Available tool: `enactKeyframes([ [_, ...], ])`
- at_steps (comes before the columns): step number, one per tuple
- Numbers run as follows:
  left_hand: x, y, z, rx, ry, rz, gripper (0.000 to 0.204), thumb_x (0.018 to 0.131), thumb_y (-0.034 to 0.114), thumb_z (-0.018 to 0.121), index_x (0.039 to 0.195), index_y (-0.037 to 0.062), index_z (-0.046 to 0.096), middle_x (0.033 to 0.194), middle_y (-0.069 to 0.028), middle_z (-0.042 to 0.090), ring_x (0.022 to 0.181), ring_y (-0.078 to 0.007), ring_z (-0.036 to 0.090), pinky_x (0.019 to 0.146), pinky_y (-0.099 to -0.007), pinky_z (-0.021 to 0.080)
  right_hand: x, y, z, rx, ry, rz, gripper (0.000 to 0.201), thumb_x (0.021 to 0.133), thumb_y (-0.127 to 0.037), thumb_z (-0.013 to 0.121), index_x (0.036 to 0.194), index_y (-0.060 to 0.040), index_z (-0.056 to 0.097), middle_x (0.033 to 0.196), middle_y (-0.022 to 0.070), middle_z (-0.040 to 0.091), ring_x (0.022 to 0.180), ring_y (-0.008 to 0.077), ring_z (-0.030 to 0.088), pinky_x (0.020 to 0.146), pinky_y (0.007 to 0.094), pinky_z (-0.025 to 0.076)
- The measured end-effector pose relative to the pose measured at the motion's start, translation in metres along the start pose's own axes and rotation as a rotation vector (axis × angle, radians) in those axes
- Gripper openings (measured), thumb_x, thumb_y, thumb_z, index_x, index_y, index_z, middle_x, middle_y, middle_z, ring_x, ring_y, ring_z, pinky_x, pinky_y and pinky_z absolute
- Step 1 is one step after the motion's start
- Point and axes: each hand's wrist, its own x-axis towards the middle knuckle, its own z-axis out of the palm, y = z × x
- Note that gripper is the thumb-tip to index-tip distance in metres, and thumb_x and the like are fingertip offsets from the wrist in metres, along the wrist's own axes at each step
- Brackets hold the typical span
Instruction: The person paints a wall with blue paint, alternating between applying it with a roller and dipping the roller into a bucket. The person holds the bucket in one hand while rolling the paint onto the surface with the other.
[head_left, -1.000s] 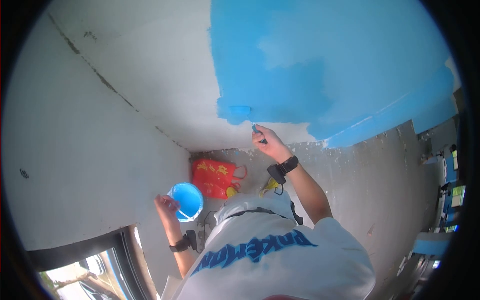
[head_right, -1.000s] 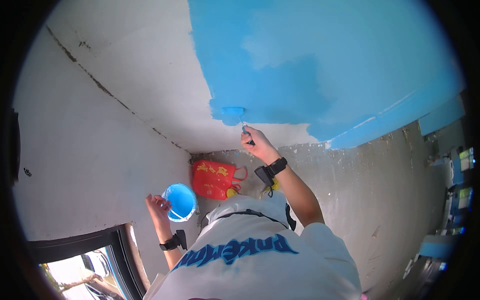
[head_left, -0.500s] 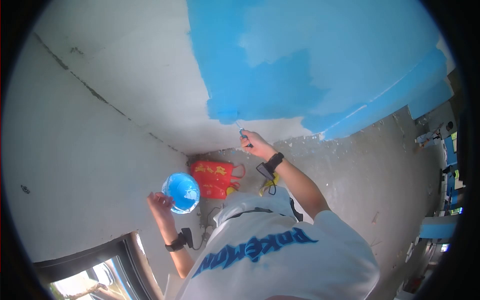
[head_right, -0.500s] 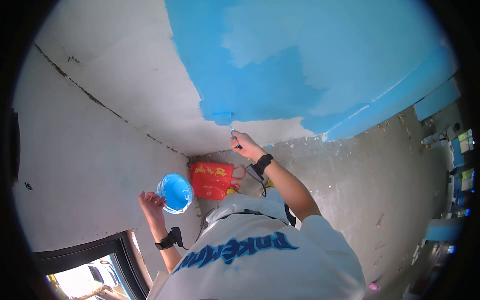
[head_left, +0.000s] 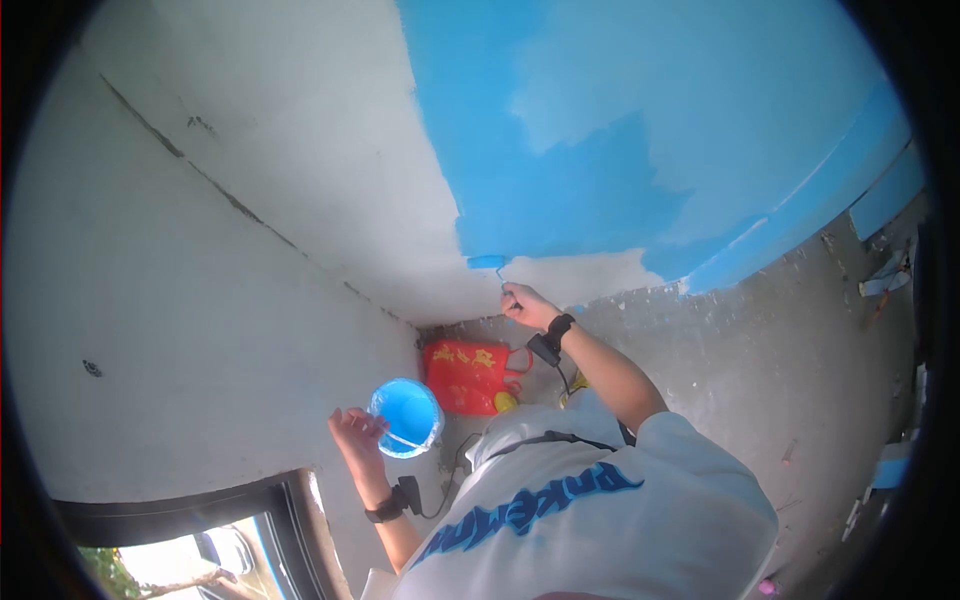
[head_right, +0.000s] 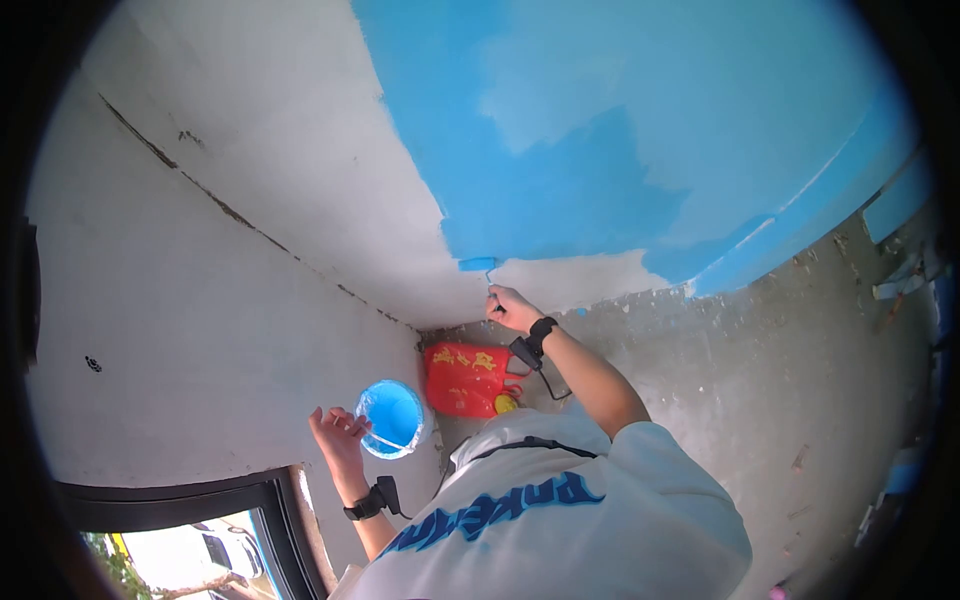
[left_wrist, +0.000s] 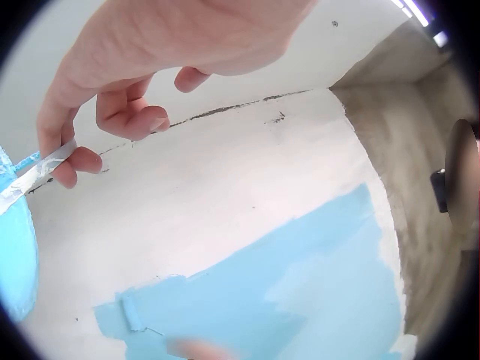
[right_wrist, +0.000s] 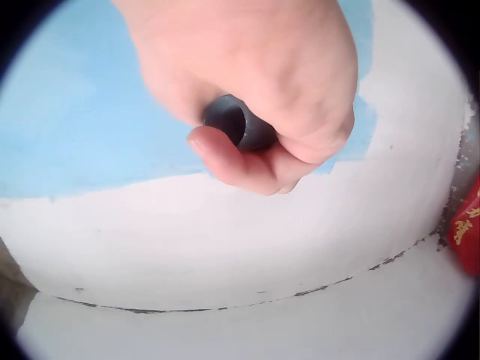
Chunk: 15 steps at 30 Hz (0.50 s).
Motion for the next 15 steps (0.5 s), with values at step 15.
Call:
enactKeyframes([
  [15,0.024,-0.026,-0.025,-0.016,-0.074,-0.085,0.044,0.098,0.049,0.048,0.082,0.0084,0.054,0.072,-0.0046,0.047,0.074,-0.0282,0.058,0.072,-0.0409,0.050,-0.246,-0.026,0.141,-0.249,-0.077,-0.143,0.026,0.104,-0.029,0.051,0.092,-0.0052,0.049,0.069,-0.0051,0.043,0.052,0.0015,0.040,0.040,0.0196,0.026],
])
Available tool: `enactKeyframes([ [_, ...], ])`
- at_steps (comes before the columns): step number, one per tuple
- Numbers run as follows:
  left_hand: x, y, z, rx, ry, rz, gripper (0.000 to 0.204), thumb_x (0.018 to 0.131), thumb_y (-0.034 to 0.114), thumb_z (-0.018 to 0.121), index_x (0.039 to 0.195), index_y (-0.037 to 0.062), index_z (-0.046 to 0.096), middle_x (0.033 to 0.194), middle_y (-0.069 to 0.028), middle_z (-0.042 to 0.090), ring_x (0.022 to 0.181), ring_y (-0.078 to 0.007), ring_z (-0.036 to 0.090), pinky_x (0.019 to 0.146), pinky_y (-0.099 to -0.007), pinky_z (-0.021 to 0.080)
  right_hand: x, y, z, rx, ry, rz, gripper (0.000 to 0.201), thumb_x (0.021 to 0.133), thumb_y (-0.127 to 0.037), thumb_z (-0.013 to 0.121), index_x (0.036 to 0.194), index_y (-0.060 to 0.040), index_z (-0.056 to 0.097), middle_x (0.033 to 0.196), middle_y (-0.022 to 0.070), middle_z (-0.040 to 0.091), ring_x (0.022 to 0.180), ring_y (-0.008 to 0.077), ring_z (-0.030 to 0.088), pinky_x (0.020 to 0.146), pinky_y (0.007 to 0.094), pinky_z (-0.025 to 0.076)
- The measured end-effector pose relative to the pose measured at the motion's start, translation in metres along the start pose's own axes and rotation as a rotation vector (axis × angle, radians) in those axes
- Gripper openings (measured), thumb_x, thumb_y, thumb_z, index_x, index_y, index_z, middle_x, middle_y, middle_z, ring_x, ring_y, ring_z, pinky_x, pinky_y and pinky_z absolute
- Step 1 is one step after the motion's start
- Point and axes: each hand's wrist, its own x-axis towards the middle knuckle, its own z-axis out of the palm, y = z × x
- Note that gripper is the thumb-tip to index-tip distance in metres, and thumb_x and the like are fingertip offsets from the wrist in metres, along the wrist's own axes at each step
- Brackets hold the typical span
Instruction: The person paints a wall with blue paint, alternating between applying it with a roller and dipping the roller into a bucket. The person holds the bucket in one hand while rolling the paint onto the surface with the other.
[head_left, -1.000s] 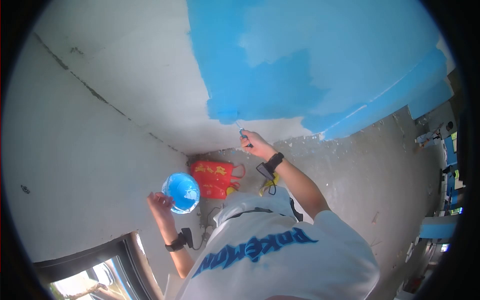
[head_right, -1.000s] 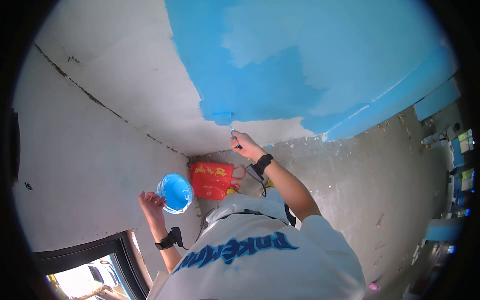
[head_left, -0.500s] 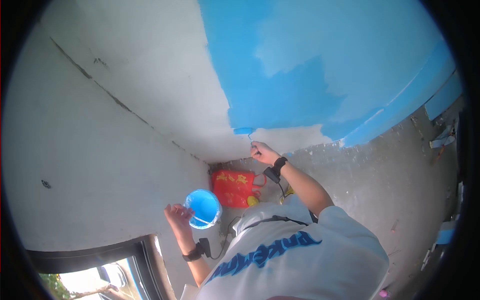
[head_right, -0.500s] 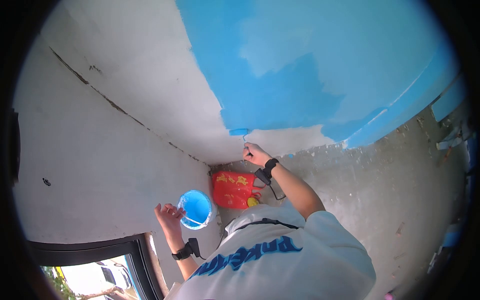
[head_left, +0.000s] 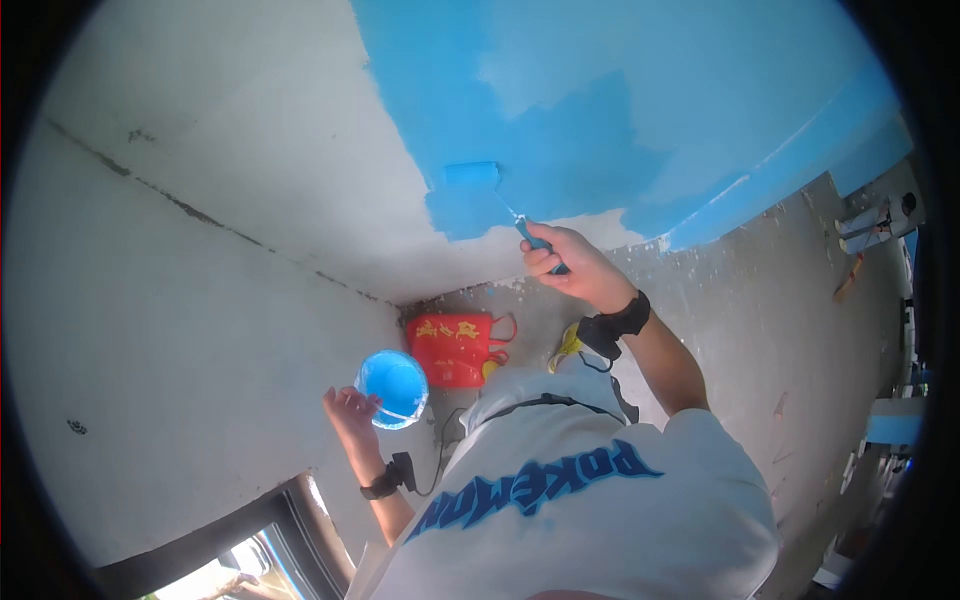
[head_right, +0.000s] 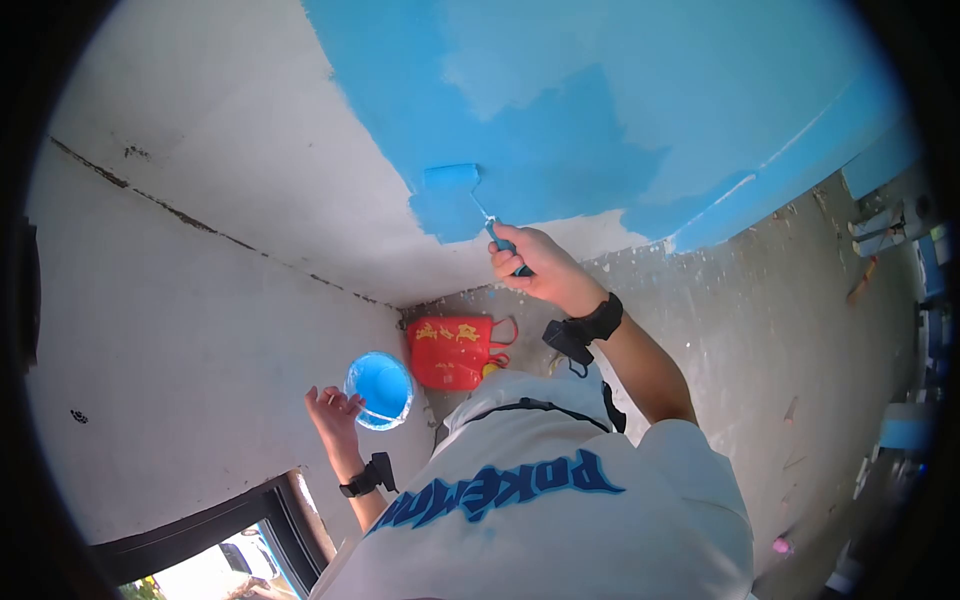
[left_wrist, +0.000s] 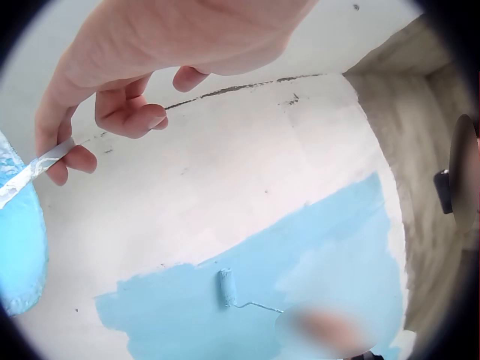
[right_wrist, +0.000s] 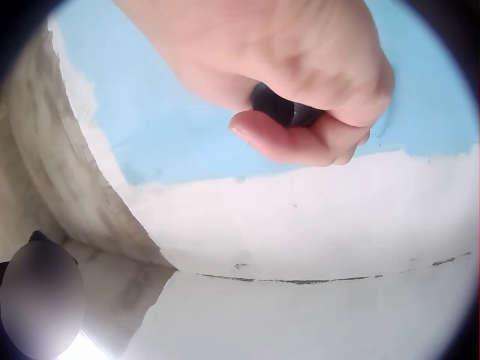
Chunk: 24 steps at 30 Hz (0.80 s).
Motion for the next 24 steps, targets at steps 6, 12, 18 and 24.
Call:
enactKeyframes([
  [6,0.003,-0.005,-0.010,-0.014,-0.036,-0.001,0.044,0.098,0.050,0.048,0.084,0.0086,0.055,0.074,-0.0048,0.047,0.079,-0.0287,0.059,0.075,-0.0424,0.050,-0.023,0.013,0.016,-0.053,0.007,0.013,0.028,0.104,-0.032,0.051,0.092,-0.0064,0.051,0.069,-0.0047,0.043,0.052,0.0013,0.038,0.041,0.0202,0.026],
  [12,0.007,-0.010,-0.009,-0.014,-0.011,0.034,0.045,0.096,0.050,0.047,0.079,0.0081,0.054,0.067,-0.0046,0.043,0.077,-0.0320,0.062,0.074,-0.0465,0.050,-0.045,0.028,0.061,-0.100,0.000,0.085,0.029,0.105,-0.034,0.052,0.093,-0.0072,0.051,0.071,-0.0049,0.044,0.052,0.0015,0.038,0.043,0.0203,0.026],
  [18,0.009,-0.011,-0.010,0.001,-0.014,0.008,0.046,0.097,0.049,0.045,0.078,0.0080,0.054,0.066,-0.0042,0.043,0.076,-0.0309,0.062,0.074,-0.0463,0.050,-0.006,0.037,0.070,-0.079,-0.011,0.028,0.026,0.105,-0.030,0.052,0.094,-0.0067,0.051,0.071,-0.0059,0.043,0.054,0.0006,0.038,0.044,0.0186,0.026],
  [24,0.001,-0.017,-0.010,-0.037,0.067,-0.012,0.046,0.098,0.049,0.044,0.077,0.0083,0.053,0.063,-0.0029,0.042,0.074,-0.0290,0.061,0.077,-0.0446,0.049,0.103,0.069,0.022,0.016,0.186,0.054,0.019,0.103,-0.022,0.053,0.093,-0.0065,0.049,0.072,-0.0037,0.045,0.054,0.0024,0.041,0.045,0.0196,0.028],
])
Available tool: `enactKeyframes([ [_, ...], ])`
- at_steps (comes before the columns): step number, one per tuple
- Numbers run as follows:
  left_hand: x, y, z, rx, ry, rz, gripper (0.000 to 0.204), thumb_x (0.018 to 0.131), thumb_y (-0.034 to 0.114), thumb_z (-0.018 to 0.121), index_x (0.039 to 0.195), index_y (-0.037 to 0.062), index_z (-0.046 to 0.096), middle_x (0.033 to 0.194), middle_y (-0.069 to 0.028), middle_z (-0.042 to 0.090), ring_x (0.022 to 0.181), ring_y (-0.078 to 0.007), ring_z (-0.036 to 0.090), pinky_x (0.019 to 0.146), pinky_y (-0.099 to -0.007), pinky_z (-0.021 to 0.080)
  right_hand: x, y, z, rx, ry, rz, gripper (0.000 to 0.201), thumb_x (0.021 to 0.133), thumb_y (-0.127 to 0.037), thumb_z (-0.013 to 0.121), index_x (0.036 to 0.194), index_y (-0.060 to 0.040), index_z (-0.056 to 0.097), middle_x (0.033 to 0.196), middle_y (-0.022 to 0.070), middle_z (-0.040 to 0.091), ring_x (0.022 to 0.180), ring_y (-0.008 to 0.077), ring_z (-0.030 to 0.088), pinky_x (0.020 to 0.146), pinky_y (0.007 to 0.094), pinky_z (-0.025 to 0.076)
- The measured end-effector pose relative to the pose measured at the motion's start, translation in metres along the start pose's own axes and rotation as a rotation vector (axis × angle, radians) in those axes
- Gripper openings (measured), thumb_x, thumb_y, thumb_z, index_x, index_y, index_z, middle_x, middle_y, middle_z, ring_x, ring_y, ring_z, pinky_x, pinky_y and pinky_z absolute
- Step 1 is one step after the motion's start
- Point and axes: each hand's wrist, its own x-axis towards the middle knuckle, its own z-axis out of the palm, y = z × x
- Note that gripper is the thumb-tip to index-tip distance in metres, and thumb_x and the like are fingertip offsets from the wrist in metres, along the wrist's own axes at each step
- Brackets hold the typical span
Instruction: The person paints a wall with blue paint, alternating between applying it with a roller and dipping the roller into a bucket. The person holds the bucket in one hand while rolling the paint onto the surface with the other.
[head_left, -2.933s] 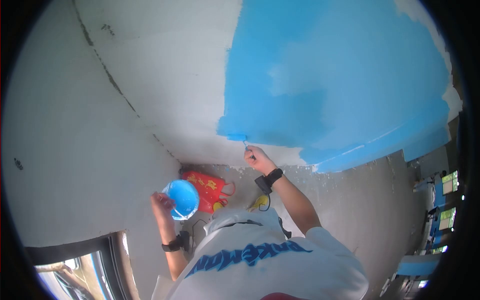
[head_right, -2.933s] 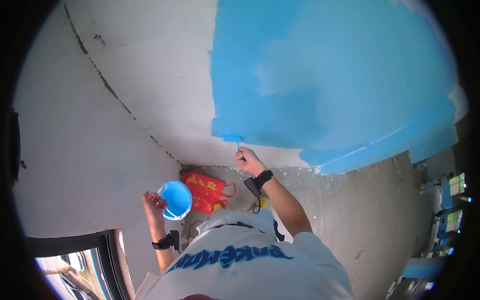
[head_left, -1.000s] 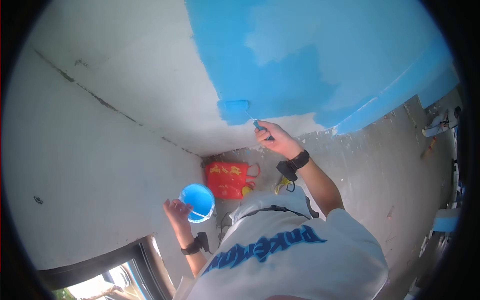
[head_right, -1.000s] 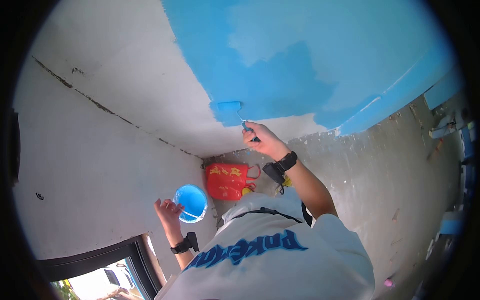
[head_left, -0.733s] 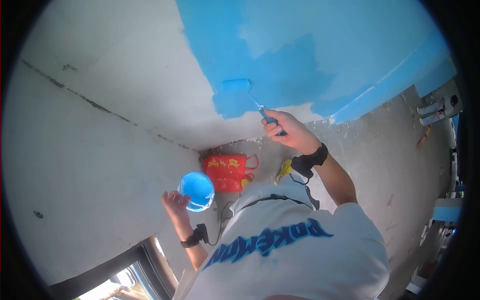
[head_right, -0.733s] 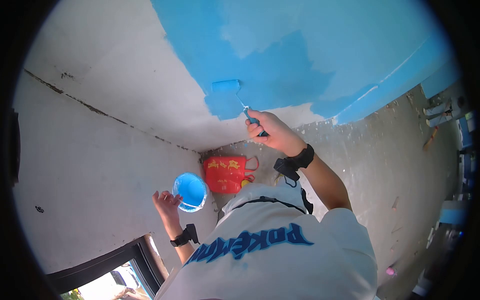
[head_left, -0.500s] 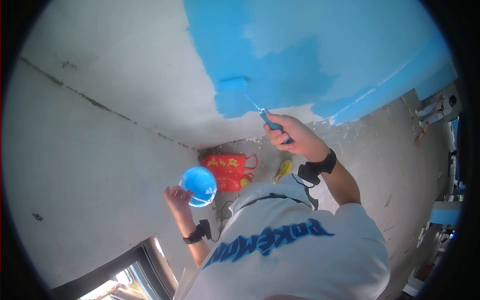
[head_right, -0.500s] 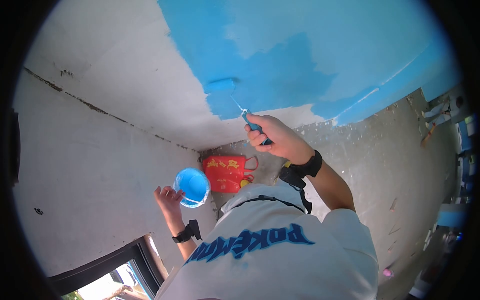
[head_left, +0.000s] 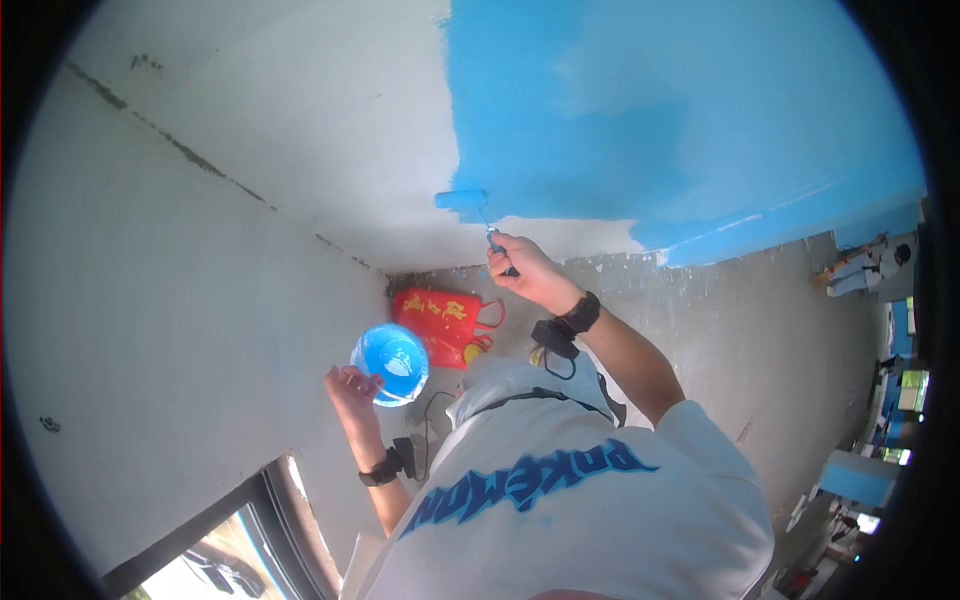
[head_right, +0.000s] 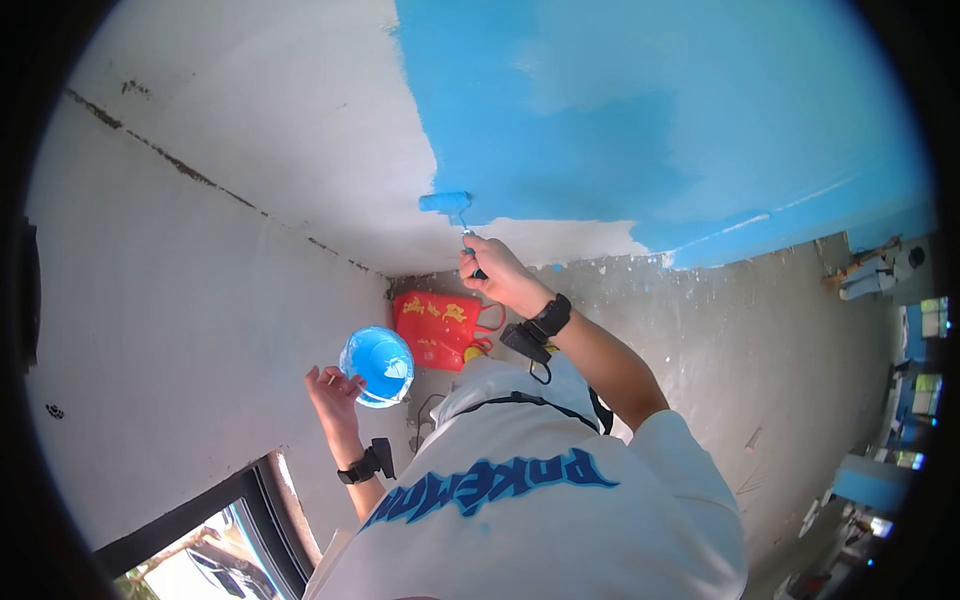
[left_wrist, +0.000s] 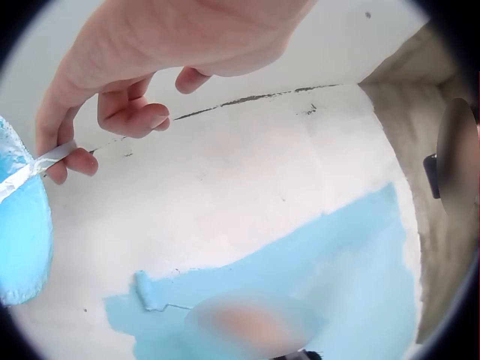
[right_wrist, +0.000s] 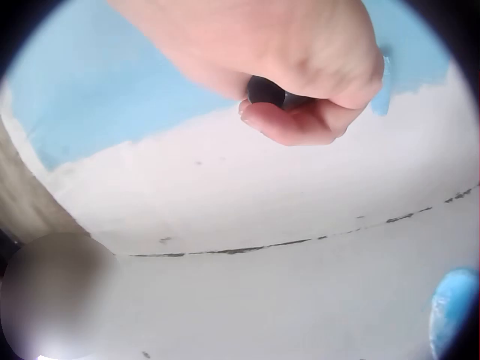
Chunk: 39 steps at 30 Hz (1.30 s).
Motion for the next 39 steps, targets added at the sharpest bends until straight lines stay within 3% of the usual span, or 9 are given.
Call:
enactKeyframes([
  [5,-0.016,0.010,0.018,-0.031,0.048,0.037,0.044,0.099,0.051,0.046,0.080,0.0109,0.050,0.071,-0.0040,0.045,0.077,-0.0262,0.058,0.078,-0.0407,0.047,0.142,0.016,-0.067,0.085,-0.012,0.058,0.013,0.103,-0.015,0.046,0.092,-0.0082,0.044,0.073,-0.0002,0.046,0.055,0.0079,0.045,0.047,0.0237,0.031],
  [6,-0.020,0.016,0.023,-0.004,0.056,0.026,0.044,0.098,0.051,0.047,0.081,0.0109,0.050,0.072,-0.0041,0.046,0.077,-0.0256,0.058,0.078,-0.0406,0.047,0.171,0.020,-0.078,0.188,0.057,0.144,0.018,0.105,-0.015,0.040,0.086,-0.0124,0.040,0.066,0.0018,0.041,0.054,0.0157,0.040,0.048,0.0294,0.030],
  [12,-0.026,0.034,0.040,0.035,0.079,0.013,0.041,0.099,0.049,0.046,0.082,0.0112,0.048,0.079,-0.0035,0.049,0.078,-0.0237,0.057,0.079,-0.0398,0.047,0.239,0.044,-0.119,0.249,0.179,0.165,0.020,0.105,-0.016,0.042,0.085,-0.0137,0.040,0.066,-0.0002,0.041,0.055,0.0121,0.042,0.048,0.0293,0.031],
  [14,-0.031,0.032,0.048,0.051,0.138,0.075,0.044,0.096,0.050,0.047,0.077,0.0105,0.050,0.067,-0.0030,0.043,0.076,-0.0258,0.059,0.076,-0.0416,0.049,0.235,0.042,-0.136,0.270,0.118,0.184,0.020,0.105,-0.017,0.043,0.085,-0.0139,0.041,0.066,-0.0006,0.041,0.054,0.0114,0.042,0.048,0.0292,0.031],
  [19,-0.031,0.028,0.039,0.070,0.076,0.044,0.042,0.098,0.049,0.047,0.079,0.0113,0.050,0.074,-0.0030,0.047,0.077,-0.0245,0.058,0.077,-0.0402,0.048,0.161,-0.013,-0.132,0.525,-0.063,0.292,0.019,0.104,-0.017,0.048,0.088,-0.0073,0.045,0.067,-0.0014,0.044,0.051,0.0084,0.045,0.045,0.0242,0.031],
  [21,-0.022,0.025,0.033,0.061,0.028,0.029,0.041,0.100,0.048,0.045,0.081,0.0118,0.048,0.080,-0.0031,0.049,0.077,-0.0231,0.057,0.078,-0.0391,0.047,0.116,-0.035,-0.122,0.511,-0.108,0.238,0.018,0.103,-0.016,0.049,0.090,-0.0049,0.047,0.067,-0.0016,0.044,0.052,0.0072,0.045,0.044,0.0229,0.031],
  [30,-0.003,0.013,0.021,0.112,-0.017,0.042,0.047,0.097,0.052,0.045,0.077,0.0106,0.053,0.066,-0.0030,0.044,0.075,-0.0256,0.059,0.073,-0.0410,0.047,-0.046,-0.074,-0.084,0.293,-0.223,0.003,0.022,0.104,-0.021,0.052,0.093,-0.0014,0.052,0.069,-0.0052,0.045,0.052,0.0011,0.044,0.042,0.0195,0.030],
  [35,-0.002,0.008,0.013,0.019,-0.041,0.107,0.047,0.097,0.051,0.044,0.076,0.0097,0.052,0.064,-0.0027,0.043,0.074,-0.0256,0.058,0.074,-0.0401,0.045,-0.038,-0.019,-0.085,0.093,-0.126,-0.082,0.027,0.104,-0.028,0.052,0.091,-0.0045,0.053,0.066,-0.0073,0.041,0.050,0.0018,0.038,0.043,0.0195,0.028],
  [39,-0.003,0.007,0.010,-0.074,-0.054,0.193,0.047,0.098,0.050,0.043,0.076,0.0094,0.052,0.064,-0.0028,0.042,0.075,-0.0259,0.058,0.074,-0.0398,0.044,0.028,0.027,-0.107,-0.033,0.023,-0.071,0.027,0.104,-0.032,0.052,0.089,-0.0093,0.050,0.066,-0.0067,0.040,0.050,0.0053,0.036,0.045,0.0246,0.027],
])
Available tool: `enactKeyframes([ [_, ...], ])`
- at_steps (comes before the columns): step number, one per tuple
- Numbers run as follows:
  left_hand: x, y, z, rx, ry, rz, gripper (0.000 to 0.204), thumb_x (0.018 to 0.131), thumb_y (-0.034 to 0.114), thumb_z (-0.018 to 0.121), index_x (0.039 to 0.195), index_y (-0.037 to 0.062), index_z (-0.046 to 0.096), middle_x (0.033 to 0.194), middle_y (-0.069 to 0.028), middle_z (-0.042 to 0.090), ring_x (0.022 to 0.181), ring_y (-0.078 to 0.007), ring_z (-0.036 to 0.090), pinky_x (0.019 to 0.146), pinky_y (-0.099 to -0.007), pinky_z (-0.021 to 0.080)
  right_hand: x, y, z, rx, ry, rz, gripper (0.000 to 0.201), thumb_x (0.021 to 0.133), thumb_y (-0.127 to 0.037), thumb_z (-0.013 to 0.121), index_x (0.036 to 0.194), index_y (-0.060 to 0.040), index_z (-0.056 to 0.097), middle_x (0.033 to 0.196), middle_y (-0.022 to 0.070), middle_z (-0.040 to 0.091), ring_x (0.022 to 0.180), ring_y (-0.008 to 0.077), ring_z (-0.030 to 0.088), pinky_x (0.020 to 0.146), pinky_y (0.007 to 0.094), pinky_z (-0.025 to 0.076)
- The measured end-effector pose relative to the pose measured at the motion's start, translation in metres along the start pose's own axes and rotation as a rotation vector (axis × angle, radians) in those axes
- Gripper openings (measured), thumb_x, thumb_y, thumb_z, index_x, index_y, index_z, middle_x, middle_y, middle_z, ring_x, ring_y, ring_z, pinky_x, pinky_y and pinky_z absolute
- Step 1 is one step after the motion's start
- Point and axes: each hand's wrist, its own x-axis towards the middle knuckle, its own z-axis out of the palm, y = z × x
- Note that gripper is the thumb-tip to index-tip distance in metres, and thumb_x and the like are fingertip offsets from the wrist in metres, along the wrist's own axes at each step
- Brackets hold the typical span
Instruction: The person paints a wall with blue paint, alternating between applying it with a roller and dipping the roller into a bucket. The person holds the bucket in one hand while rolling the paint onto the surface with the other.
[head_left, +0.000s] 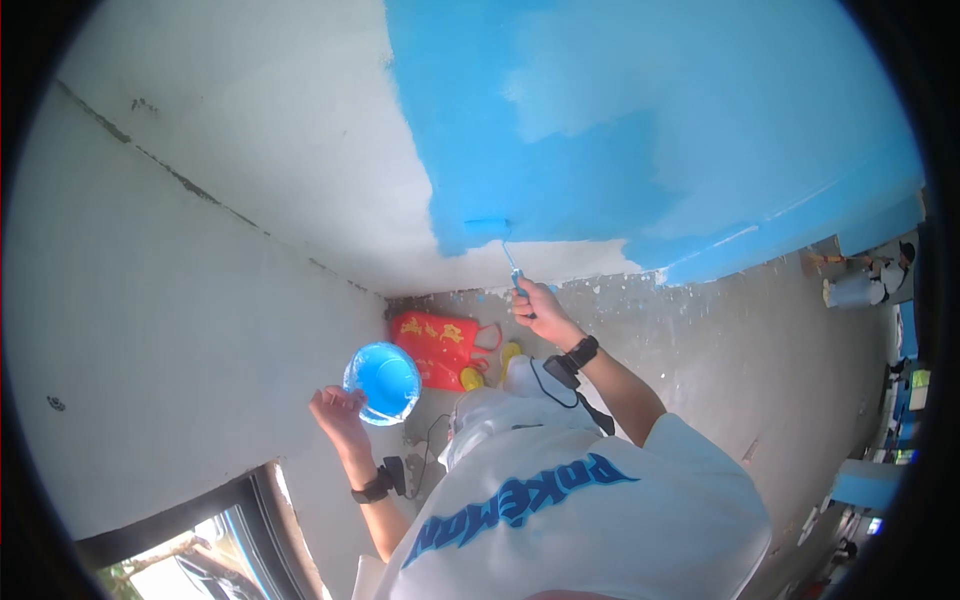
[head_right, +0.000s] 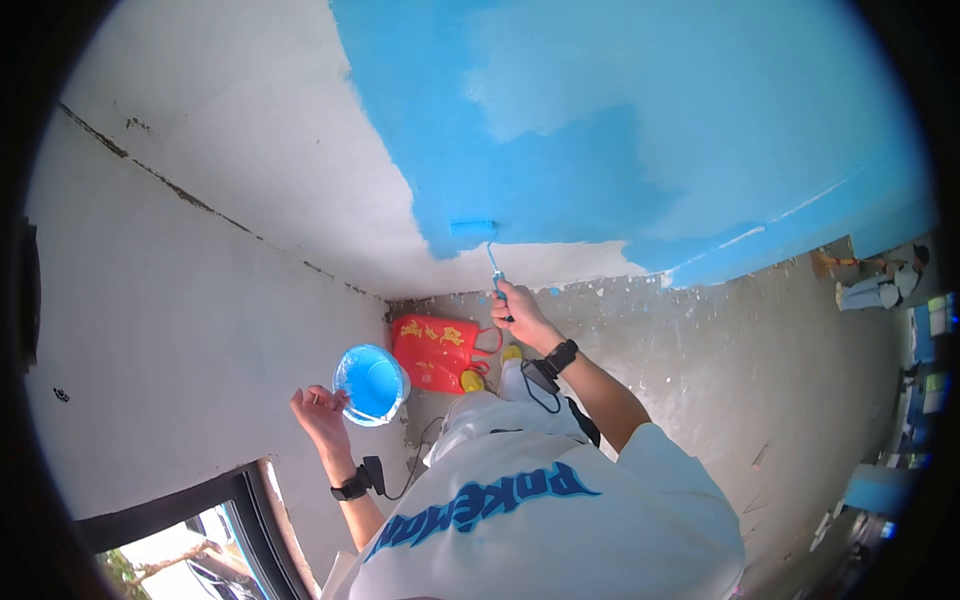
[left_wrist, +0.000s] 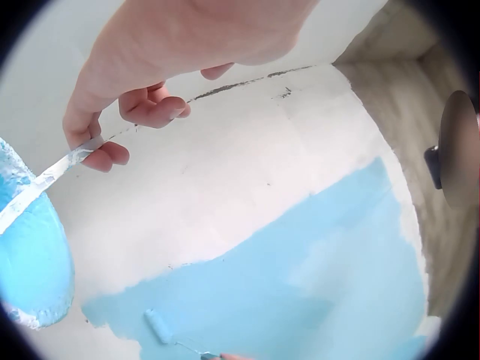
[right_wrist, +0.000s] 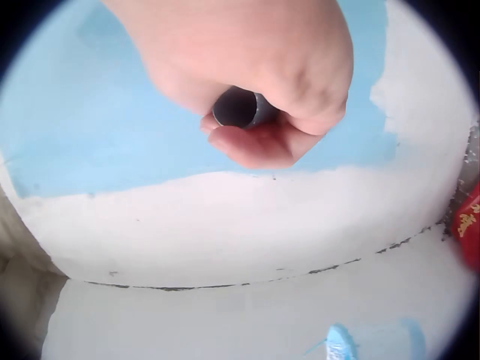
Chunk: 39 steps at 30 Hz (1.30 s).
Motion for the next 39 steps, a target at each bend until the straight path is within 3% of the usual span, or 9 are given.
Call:
enactKeyframes([
  [7,-0.012,0.007,0.009,0.016,0.072,0.065,0.047,0.100,0.048,0.040,0.077,0.0079,0.050,0.065,-0.0034,0.043,0.079,-0.0263,0.060,0.078,-0.0420,0.046,0.130,0.097,-0.061,0.017,0.103,0.024,0.026,0.105,-0.030,0.049,0.088,-0.0106,0.047,0.069,-0.0032,0.041,0.053,0.0086,0.038,0.049,0.0282,0.031],
  [12,-0.034,0.032,0.049,0.070,0.101,0.155,0.043,0.102,0.043,0.040,0.079,0.0074,0.047,0.071,-0.0046,0.042,0.077,-0.0268,0.057,0.076,-0.0404,0.048,0.176,0.081,-0.083,0.116,0.170,0.074,0.020,0.105,-0.024,0.049,0.089,-0.0108,0.046,0.069,-0.0010,0.044,0.053,0.0107,0.040,0.052,0.0288,0.034],
  [14,-0.038,0.037,0.057,0.076,0.126,0.155,0.044,0.102,0.043,0.040,0.078,0.0069,0.048,0.069,-0.0047,0.042,0.077,-0.0275,0.058,0.076,-0.0410,0.049,0.166,0.062,-0.085,0.176,0.071,0.062,0.019,0.104,-0.022,0.050,0.089,-0.0107,0.046,0.070,-0.0008,0.045,0.053,0.0100,0.040,0.053,0.0285,0.035],
  [17,-0.036,0.044,0.058,0.076,0.174,0.144,0.046,0.102,0.044,0.039,0.076,0.0068,0.048,0.067,-0.0047,0.041,0.078,-0.0279,0.059,0.077,-0.0410,0.050,0.137,0.030,-0.078,0.248,0.073,0.168,0.018,0.103,-0.020,0.052,0.088,-0.0103,0.046,0.069,-0.0023,0.044,0.053,0.0078,0.042,0.052,0.0259,0.034],
  [22,-0.029,0.043,0.052,0.086,0.118,0.132,0.048,0.098,0.049,0.043,0.079,0.0059,0.053,0.066,-0.0053,0.046,0.079,-0.0300,0.062,0.079,-0.0439,0.050,0.068,-0.017,-0.080,0.355,-0.071,0.251,0.020,0.103,-0.024,0.054,0.091,-0.0086,0.048,0.073,-0.0045,0.044,0.054,0.0050,0.042,0.050,0.0224,0.031],
  [23,-0.029,0.043,0.050,0.084,0.116,0.127,0.048,0.098,0.049,0.043,0.079,0.0059,0.053,0.066,-0.0053,0.046,0.079,-0.0300,0.062,0.079,-0.0439,0.050,0.042,-0.029,-0.068,0.311,-0.091,0.206,0.025,0.104,-0.025,0.054,0.092,-0.0034,0.052,0.068,-0.0065,0.043,0.054,0.0021,0.041,0.047,0.0208,0.029],
  [29,-0.027,0.031,0.037,0.063,0.094,0.106,0.044,0.100,0.045,0.041,0.081,0.0070,0.051,0.070,-0.0048,0.043,0.080,-0.0279,0.058,0.078,-0.0408,0.049,-0.044,-0.057,-0.019,0.238,-0.148,0.161,0.027,0.104,-0.028,0.054,0.093,-0.0031,0.052,0.068,-0.0071,0.042,0.055,0.0011,0.041,0.045,0.0194,0.028],
  [33,-0.028,0.022,0.029,0.055,0.096,0.119,0.043,0.100,0.045,0.043,0.080,0.0073,0.050,0.071,-0.0049,0.043,0.080,-0.0278,0.058,0.078,-0.0408,0.049,-0.047,-0.053,-0.032,0.236,-0.232,0.193,0.026,0.103,-0.028,0.055,0.092,-0.0054,0.052,0.067,-0.0076,0.043,0.055,0.0024,0.041,0.050,0.0219,0.030],
  [39,-0.027,0.022,0.023,0.026,0.091,0.130,0.042,0.100,0.044,0.043,0.081,0.0073,0.049,0.071,-0.0052,0.042,0.080,-0.0270,0.057,0.079,-0.0412,0.049,-0.009,-0.013,-0.046,0.167,-0.119,0.174,0.026,0.104,-0.030,0.053,0.090,-0.0082,0.050,0.065,-0.0082,0.041,0.055,0.0036,0.040,0.051,0.0235,0.031],
])
